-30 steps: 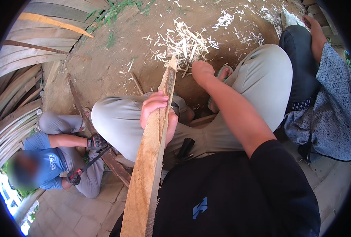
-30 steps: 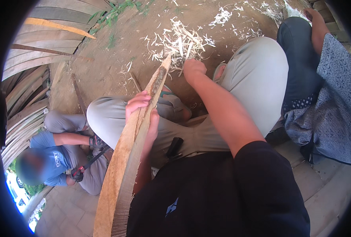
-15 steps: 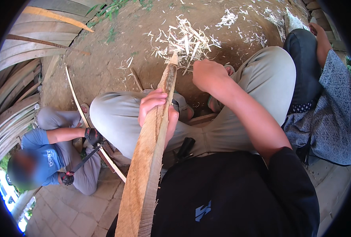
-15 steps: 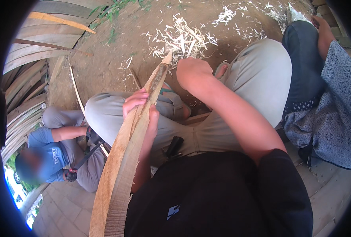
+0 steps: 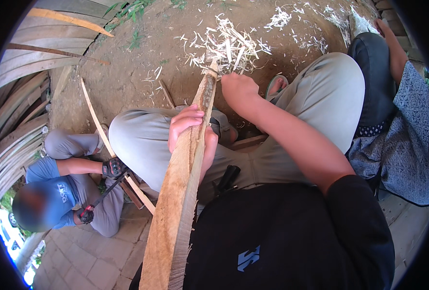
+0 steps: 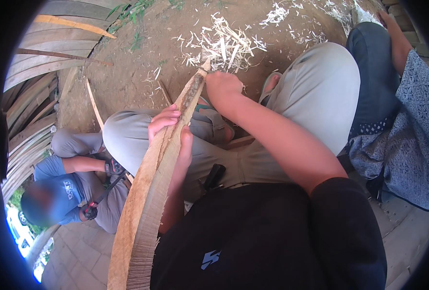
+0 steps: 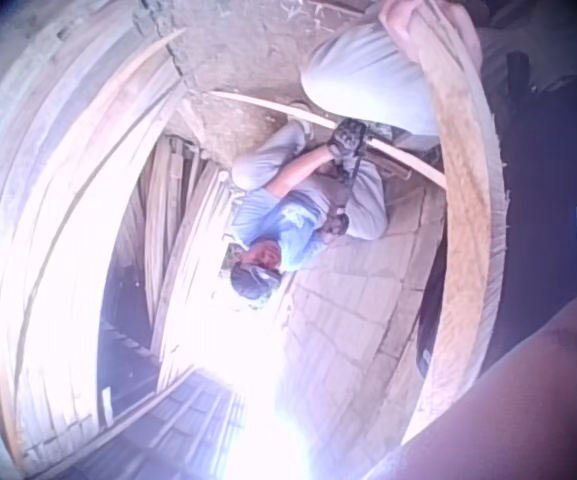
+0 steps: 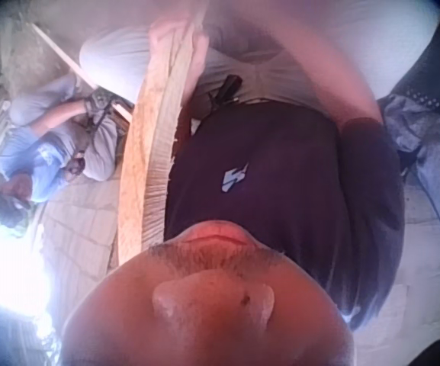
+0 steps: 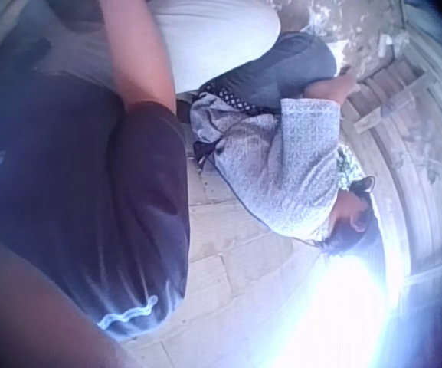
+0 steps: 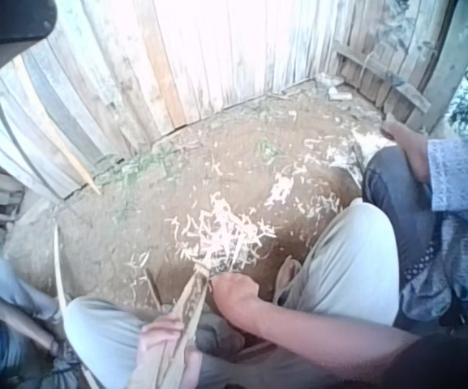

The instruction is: The person sits on the ground and uses a knife to shave and shape a long, thin piece of wood. They hold the wood with their left hand and repeatedly scrape the surface with the knife in their right hand, creating wood shavings that accumulate on the ground.

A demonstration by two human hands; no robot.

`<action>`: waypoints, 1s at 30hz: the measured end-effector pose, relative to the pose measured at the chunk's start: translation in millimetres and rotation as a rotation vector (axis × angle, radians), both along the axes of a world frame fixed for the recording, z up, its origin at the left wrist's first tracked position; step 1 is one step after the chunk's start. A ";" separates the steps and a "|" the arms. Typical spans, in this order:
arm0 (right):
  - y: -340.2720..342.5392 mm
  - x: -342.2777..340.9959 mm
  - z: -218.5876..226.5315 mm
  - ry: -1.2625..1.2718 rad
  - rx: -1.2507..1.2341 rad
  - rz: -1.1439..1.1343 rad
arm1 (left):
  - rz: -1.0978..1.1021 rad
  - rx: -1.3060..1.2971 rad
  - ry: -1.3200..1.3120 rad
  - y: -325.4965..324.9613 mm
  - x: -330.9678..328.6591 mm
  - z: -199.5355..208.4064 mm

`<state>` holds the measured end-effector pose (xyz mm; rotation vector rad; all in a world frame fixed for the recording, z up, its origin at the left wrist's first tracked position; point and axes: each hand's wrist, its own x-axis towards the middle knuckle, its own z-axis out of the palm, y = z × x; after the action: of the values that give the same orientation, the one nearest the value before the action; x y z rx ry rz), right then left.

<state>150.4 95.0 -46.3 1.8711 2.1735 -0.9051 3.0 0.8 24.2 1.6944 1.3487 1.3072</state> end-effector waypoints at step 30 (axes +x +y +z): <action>16.8 18.8 -82.6 -0.080 -0.114 -0.233 | 0.009 0.019 -0.025 -2.8 -4.0 -5.1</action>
<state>169.2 111.8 -128.9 2.0958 1.8450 -0.9526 -0.9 -2.0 19.1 1.6814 1.3347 1.3459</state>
